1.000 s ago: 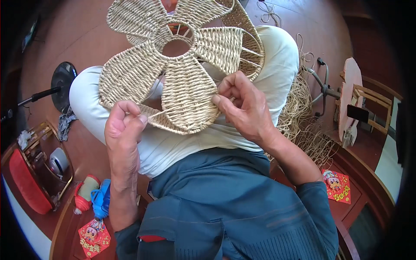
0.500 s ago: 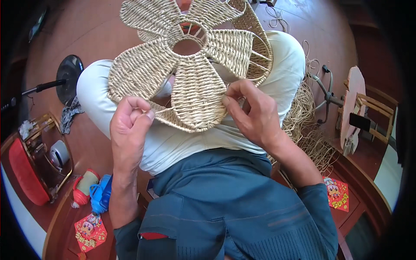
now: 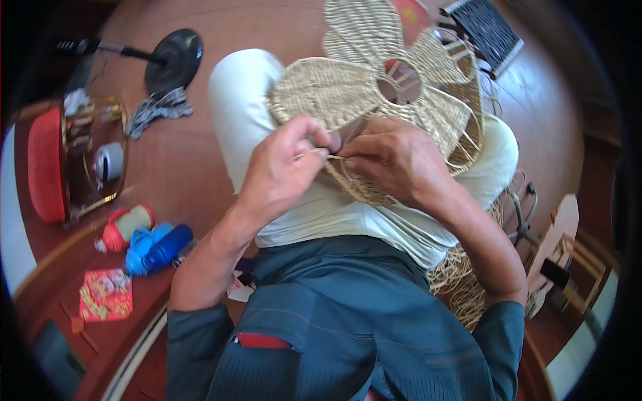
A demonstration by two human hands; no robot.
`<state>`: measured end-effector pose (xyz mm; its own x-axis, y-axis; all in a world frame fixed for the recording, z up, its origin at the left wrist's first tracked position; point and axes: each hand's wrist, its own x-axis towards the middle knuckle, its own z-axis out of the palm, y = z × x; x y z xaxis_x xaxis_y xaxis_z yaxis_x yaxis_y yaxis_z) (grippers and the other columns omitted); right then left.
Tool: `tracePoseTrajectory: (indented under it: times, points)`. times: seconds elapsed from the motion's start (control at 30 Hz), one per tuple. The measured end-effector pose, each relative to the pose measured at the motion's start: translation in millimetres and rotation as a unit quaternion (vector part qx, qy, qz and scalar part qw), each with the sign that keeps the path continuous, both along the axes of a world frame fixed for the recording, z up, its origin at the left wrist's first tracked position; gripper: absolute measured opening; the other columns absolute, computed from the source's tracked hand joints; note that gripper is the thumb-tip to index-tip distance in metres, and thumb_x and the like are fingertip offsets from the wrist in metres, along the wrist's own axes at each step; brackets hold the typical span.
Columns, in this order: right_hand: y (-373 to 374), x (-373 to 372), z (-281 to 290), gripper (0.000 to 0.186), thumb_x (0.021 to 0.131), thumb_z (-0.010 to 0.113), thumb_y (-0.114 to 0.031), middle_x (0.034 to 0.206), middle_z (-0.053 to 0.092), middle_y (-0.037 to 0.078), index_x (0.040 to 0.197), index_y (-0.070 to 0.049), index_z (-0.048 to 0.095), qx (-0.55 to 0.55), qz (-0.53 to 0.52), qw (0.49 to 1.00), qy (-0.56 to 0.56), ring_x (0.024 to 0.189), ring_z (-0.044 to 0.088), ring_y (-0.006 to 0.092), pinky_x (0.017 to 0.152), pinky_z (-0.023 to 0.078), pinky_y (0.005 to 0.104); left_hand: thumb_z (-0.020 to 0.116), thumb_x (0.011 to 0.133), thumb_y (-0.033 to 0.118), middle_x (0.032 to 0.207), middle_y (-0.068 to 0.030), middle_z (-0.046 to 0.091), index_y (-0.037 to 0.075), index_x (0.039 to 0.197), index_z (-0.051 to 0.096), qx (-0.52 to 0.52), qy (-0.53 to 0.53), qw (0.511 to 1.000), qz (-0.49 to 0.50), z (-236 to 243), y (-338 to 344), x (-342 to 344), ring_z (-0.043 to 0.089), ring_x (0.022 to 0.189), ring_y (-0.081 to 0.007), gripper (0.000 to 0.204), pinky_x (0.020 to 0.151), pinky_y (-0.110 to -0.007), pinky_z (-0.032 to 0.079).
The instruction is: Weaving a decorative straw flower craft using straw ropes.
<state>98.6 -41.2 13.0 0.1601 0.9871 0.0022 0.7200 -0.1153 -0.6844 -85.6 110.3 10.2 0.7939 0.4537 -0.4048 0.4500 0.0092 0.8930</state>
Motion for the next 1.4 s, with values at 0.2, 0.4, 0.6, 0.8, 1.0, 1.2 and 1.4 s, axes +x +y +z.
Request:
tracePoseTrajectory:
  times: [0.2, 0.4, 0.6, 0.8, 1.0, 1.2, 1.4]
  points:
    - [27, 9, 16, 0.02, 0.086, 0.083, -0.02, 0.089, 0.08, 0.012, 0.1, -0.006, 0.084, -0.182, -0.023, 0.979, 0.088, 0.077, 0.076, 0.0285, 0.075, 0.058, 0.0419, 0.07, 0.104, 0.011, 0.086, 0.0105, 0.058, 0.008, 0.113, 0.067, -0.007, -0.014, 1.0, 0.018, -7, 59, -33, 0.049, 0.077, 0.001, 0.011, 0.067, -0.02, 0.039]
    - [49, 0, 32, 0.016, 0.086, 0.08, -0.017, 0.09, 0.081, 0.013, 0.095, -0.005, 0.085, -0.246, 0.009, 0.968, 0.056, 0.073, 0.074, 0.0279, 0.074, 0.058, 0.0412, 0.077, 0.102, 0.023, 0.092, 0.0029, 0.07, 0.006, 0.116, 0.075, 0.188, -0.069, 0.97, 0.137, -54, 230, -128, 0.063, 0.087, -0.0039, 0.023, 0.08, -0.025, 0.052]
    - [53, -6, 39, 0.014, 0.085, 0.082, -0.009, 0.099, 0.082, 0.015, 0.093, 0.002, 0.081, -0.274, -0.028, 0.958, 0.075, 0.077, 0.073, 0.0196, 0.074, 0.055, 0.0367, 0.067, 0.104, 0.027, 0.074, -0.0032, 0.067, 0.009, 0.089, 0.072, 0.113, 0.09, 0.834, 0.532, -232, 312, -316, 0.061, 0.06, -0.02, 0.024, 0.053, -0.039, 0.049]
    - [53, -10, 32, 0.013, 0.084, 0.085, -0.006, 0.079, 0.067, 0.005, 0.092, 0.003, 0.079, -0.297, -0.055, 0.951, 0.07, 0.069, 0.061, 0.0143, 0.066, 0.048, 0.0348, 0.065, 0.103, 0.023, 0.091, -0.0168, 0.081, 0.003, 0.102, 0.08, -0.156, 0.318, 0.902, 0.246, -460, 97, -341, 0.078, 0.071, -0.0307, 0.026, 0.06, -0.047, 0.062]
    - [53, -11, 28, 0.012, 0.085, 0.086, -0.005, 0.079, 0.062, 0.003, 0.094, 0.001, 0.08, -0.364, -0.114, 0.921, 0.081, 0.068, 0.056, 0.0105, 0.063, 0.044, 0.0334, 0.069, 0.099, 0.031, 0.11, -0.0246, 0.08, 0.004, 0.109, 0.081, 0.042, 0.396, 0.9, 0.178, -468, -80, -253, 0.077, 0.108, -0.0443, 0.031, 0.092, -0.05, 0.062]
    - [56, -10, 33, 0.012, 0.085, 0.086, -0.005, 0.082, 0.062, 0.004, 0.093, 0.0, 0.08, -0.352, -0.053, 0.934, 0.021, 0.071, 0.057, 0.0136, 0.065, 0.044, 0.0344, 0.068, 0.1, 0.034, 0.122, -0.024, 0.077, 0.005, 0.113, 0.079, 0.067, 0.449, 0.887, 0.077, -481, -124, -274, 0.075, 0.113, -0.0432, 0.034, 0.096, -0.051, 0.061]
    - [55, -14, 33, 0.011, 0.085, 0.085, -0.006, 0.082, 0.06, 0.004, 0.092, -0.001, 0.08, -0.33, -0.089, 0.938, 0.058, 0.07, 0.055, 0.015, 0.066, 0.044, 0.035, 0.067, 0.1, 0.031, 0.119, -0.0222, 0.076, 0.005, 0.113, 0.077, 0.076, 0.475, 0.873, 0.077, -485, -129, -276, 0.074, 0.111, -0.0408, 0.03, 0.095, -0.049, 0.061]
